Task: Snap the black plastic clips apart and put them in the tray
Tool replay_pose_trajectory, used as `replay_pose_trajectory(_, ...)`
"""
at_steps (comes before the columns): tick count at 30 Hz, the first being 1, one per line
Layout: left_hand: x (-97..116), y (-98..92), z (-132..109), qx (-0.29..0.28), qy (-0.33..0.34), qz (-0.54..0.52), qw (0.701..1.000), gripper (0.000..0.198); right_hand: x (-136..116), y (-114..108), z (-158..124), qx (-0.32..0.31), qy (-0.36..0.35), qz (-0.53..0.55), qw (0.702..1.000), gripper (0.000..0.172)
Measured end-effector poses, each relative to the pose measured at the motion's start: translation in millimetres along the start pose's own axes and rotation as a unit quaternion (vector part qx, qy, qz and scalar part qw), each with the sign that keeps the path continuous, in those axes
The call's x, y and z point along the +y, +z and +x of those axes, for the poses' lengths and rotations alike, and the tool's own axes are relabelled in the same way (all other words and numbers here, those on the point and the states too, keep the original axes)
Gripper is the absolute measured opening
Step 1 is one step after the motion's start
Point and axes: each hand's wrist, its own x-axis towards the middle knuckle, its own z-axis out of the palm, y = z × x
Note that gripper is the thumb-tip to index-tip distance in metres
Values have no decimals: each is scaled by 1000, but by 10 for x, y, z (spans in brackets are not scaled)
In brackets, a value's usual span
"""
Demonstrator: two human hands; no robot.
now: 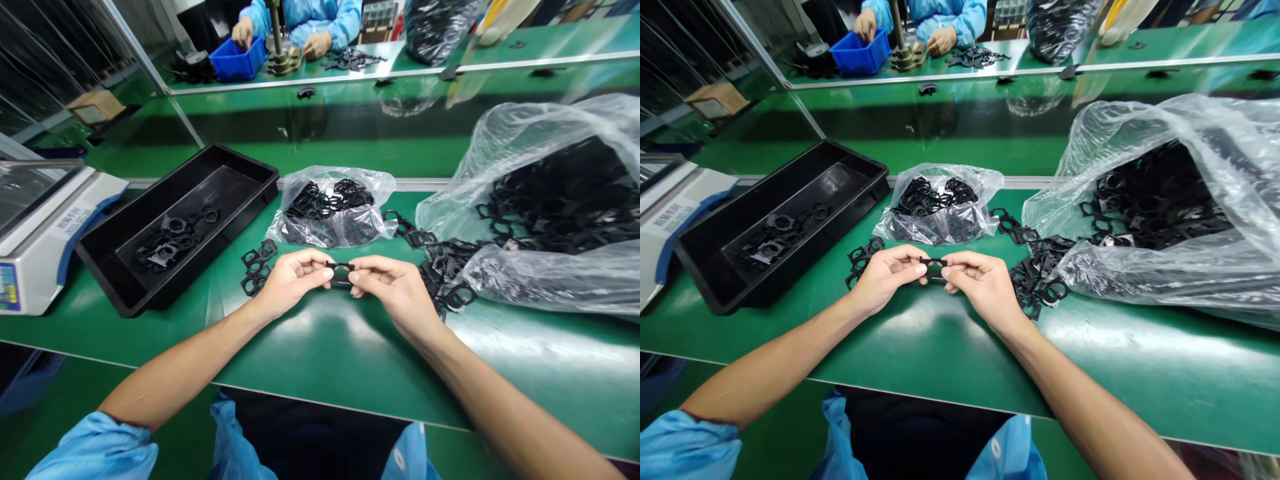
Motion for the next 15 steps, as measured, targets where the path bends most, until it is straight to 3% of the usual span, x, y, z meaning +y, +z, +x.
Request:
replay_pose_trajectory(10, -19, 18, -6, 17, -4, -4, 1000, 29, 41, -14, 30, -13, 12, 6, 1000, 36)
replay_pose_trajectory(15, -42, 13, 4, 19, 25, 2, 1000, 28, 56, -28, 5, -38, -34, -20, 999, 26)
